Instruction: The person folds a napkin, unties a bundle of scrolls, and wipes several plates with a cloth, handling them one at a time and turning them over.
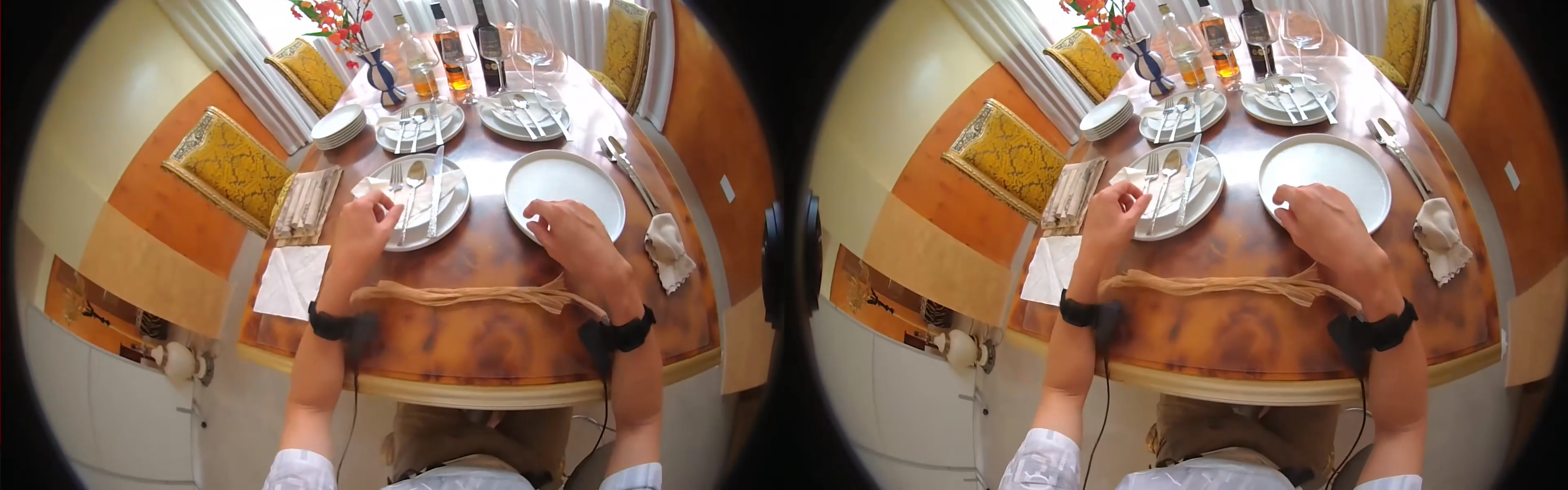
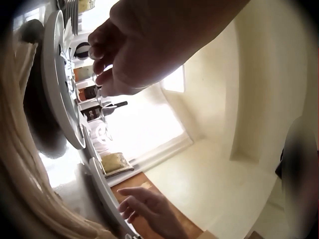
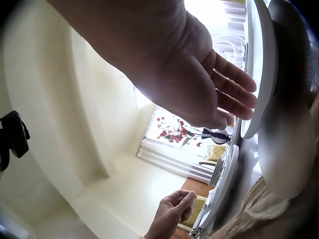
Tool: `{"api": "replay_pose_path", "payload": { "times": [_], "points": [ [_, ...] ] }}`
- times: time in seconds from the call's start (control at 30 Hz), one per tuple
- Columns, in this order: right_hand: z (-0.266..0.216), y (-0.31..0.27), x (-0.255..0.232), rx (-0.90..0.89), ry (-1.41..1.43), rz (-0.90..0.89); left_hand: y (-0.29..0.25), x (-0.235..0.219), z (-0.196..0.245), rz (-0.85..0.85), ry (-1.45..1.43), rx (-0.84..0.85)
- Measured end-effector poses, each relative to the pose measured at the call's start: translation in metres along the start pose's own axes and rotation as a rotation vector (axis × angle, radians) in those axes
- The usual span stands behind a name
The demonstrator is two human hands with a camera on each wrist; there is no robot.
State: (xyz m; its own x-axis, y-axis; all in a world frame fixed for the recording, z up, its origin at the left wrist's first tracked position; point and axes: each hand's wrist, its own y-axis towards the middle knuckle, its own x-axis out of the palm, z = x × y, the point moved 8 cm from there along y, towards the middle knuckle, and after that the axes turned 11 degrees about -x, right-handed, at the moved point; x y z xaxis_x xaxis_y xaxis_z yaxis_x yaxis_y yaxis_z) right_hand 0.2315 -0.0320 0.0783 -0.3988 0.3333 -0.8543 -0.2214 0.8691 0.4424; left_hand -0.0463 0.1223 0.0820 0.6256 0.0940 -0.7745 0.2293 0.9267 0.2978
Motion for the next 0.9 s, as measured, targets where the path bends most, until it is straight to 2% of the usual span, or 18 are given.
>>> {"api": "replay_pose_path", "payload": {
  "times": [0.1,0.17,0.33,0.43,0.53,0.63,0.67,0.7,0.73,0.8,0.9],
  "points": [
    [-0.009,0.002,0.001,0.008,-0.004,-0.018,0.015,-0.002,-0.026,0.031,-0.004,-0.012],
    [-0.017,0.005,-0.002,-0.011,0.047,0.037,0.018,-0.004,-0.037,0.035,0.012,-0.050],
    [-0.046,0.026,-0.004,-0.006,0.217,0.115,0.018,0.010,-0.043,-0.053,0.106,-0.017],
    [-0.051,0.056,0.023,-0.015,0.130,0.073,0.014,0.015,-0.041,-0.074,0.143,-0.027],
    [-0.048,0.089,0.056,0.053,0.141,-0.016,0.014,0.016,-0.042,-0.102,0.139,-0.078],
    [-0.046,0.112,0.086,0.114,0.022,-0.035,0.019,0.017,-0.051,-0.127,0.133,-0.147],
    [-0.048,0.117,0.095,0.158,0.020,-0.103,0.023,0.020,-0.060,-0.119,0.115,-0.151],
    [-0.046,0.117,0.101,0.221,0.009,-0.167,0.025,0.023,-0.055,-0.122,0.089,-0.140],
    [-0.042,0.118,0.106,0.194,-0.018,-0.142,0.025,0.022,-0.053,-0.074,0.104,-0.123],
    [-0.038,0.115,0.105,0.331,-0.023,-0.193,0.030,0.029,-0.053,-0.077,-0.018,-0.125],
    [-0.027,0.113,0.109,0.364,0.019,-0.198,0.020,0.019,-0.039,-0.015,-0.120,-0.117]
  ]
}}
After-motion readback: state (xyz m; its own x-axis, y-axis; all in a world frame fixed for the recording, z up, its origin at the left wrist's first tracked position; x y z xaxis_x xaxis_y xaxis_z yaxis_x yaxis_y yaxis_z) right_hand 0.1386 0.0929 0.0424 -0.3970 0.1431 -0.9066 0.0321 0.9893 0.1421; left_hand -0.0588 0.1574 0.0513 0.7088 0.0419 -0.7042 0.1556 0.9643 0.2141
